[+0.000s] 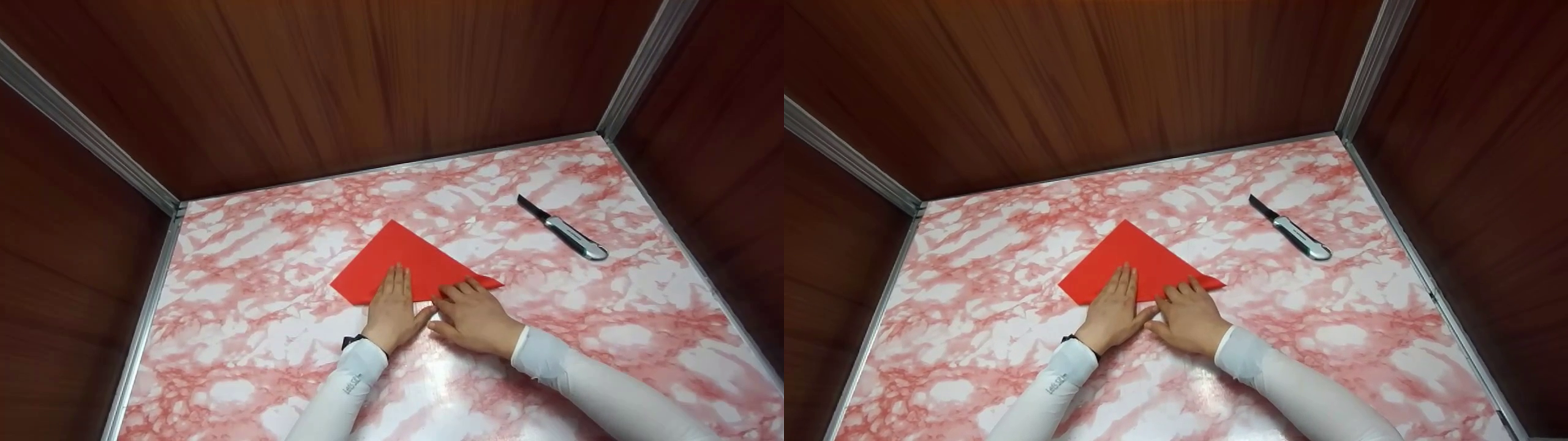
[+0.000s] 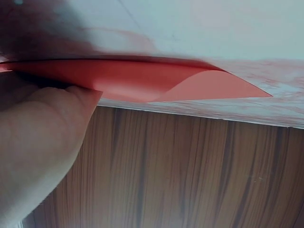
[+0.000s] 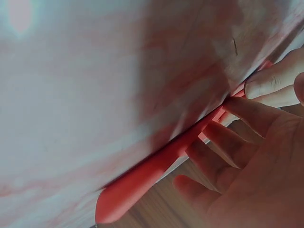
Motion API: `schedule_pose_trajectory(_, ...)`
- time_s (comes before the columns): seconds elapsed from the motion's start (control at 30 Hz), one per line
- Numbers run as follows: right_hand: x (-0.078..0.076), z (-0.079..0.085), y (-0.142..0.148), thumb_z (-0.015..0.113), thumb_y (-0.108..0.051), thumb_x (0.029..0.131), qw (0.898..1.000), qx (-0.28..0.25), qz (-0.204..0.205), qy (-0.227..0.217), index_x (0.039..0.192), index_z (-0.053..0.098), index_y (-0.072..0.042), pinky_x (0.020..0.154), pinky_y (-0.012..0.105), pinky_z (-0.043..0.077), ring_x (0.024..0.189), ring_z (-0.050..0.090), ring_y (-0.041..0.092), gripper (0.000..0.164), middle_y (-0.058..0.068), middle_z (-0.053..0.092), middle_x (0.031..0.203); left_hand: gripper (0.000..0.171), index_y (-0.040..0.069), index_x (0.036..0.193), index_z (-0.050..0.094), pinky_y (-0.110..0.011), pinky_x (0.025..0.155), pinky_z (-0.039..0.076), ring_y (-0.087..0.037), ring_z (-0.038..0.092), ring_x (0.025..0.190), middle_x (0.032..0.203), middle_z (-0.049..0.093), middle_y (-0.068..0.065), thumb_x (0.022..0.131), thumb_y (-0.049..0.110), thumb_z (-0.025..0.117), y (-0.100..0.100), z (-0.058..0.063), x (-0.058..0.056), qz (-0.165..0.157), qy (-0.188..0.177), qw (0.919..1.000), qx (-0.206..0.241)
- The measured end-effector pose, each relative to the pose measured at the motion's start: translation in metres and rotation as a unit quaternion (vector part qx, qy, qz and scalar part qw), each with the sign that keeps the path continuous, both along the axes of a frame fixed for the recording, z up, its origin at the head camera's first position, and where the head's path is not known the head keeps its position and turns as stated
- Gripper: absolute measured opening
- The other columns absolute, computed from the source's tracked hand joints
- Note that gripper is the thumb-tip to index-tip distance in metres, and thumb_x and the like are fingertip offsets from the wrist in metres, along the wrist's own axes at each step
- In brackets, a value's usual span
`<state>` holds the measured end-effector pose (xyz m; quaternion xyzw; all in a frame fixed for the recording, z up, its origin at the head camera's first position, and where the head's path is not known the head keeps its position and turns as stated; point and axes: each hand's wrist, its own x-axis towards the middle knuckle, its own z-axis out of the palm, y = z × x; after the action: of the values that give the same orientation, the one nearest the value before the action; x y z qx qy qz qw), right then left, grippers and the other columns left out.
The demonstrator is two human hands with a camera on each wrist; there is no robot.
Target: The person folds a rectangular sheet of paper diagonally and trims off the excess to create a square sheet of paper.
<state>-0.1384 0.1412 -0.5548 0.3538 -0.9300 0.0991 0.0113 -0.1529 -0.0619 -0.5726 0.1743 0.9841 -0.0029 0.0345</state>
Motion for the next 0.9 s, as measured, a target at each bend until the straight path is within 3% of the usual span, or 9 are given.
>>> schedule_pose_trajectory(0.3, -0.005, 0.002, -0.002, 0.051, -0.062, 0.099, 1.000, 0.012, 0.005, -0.015, 0.137, 0.066, -0.007, 0.114, 0.059, 0.031, 0.125, 0.051, 0.038, 0.068, 0.014, 0.058, 0.135, 0.092, -0.001, 0.161, 0.023, -0.046, 0.124, 0.015, -0.034, 0.016, 0.155, 0.168, 0.017, -0.021, 0.102, 0.068, 0.035, -0.004, 0.001, 0.001, -0.007, -0.012, 0.9999, -0.004)
schedule_pose_trajectory(0.43, -0.005, 0.001, -0.001, 0.049, -0.066, 0.098, 1.000, 0.017, 0.003, -0.017, 0.138, 0.065, -0.009, 0.115, 0.059, 0.029, 0.127, 0.050, 0.038, 0.072, 0.014, 0.057, 0.137, 0.080, 0.004, 0.162, 0.027, -0.050, 0.125, 0.009, -0.033, 0.014, 0.156, 0.168, 0.019, -0.017, 0.105, 0.061, 0.034, 0.000, 0.005, 0.009, -0.042, 0.004, 0.9984, -0.037)
schedule_pose_trajectory(0.67, -0.002, -0.001, 0.001, 0.048, -0.067, 0.097, 1.000, 0.017, 0.009, -0.020, 0.145, 0.060, -0.010, 0.116, 0.061, 0.027, 0.130, 0.049, 0.039, 0.075, 0.015, 0.056, 0.142, 0.062, 0.005, 0.158, 0.039, -0.049, 0.124, 0.017, -0.033, 0.023, 0.153, 0.164, 0.031, -0.016, 0.107, 0.041, 0.042, 0.004, 0.009, 0.034, -0.104, 0.012, 0.9939, -0.034)
schedule_pose_trajectory(0.9, -0.001, 0.000, 0.004, 0.050, -0.052, 0.102, 1.000, 0.014, 0.010, -0.015, 0.144, 0.061, -0.012, 0.116, 0.061, 0.026, 0.130, 0.049, 0.038, 0.059, 0.014, 0.057, 0.140, 0.058, 0.002, 0.153, 0.046, -0.049, 0.122, 0.021, -0.033, 0.030, 0.151, 0.160, 0.039, -0.017, 0.107, 0.036, 0.039, 0.008, 0.006, 0.040, -0.101, 0.019, 0.9947, -0.001)
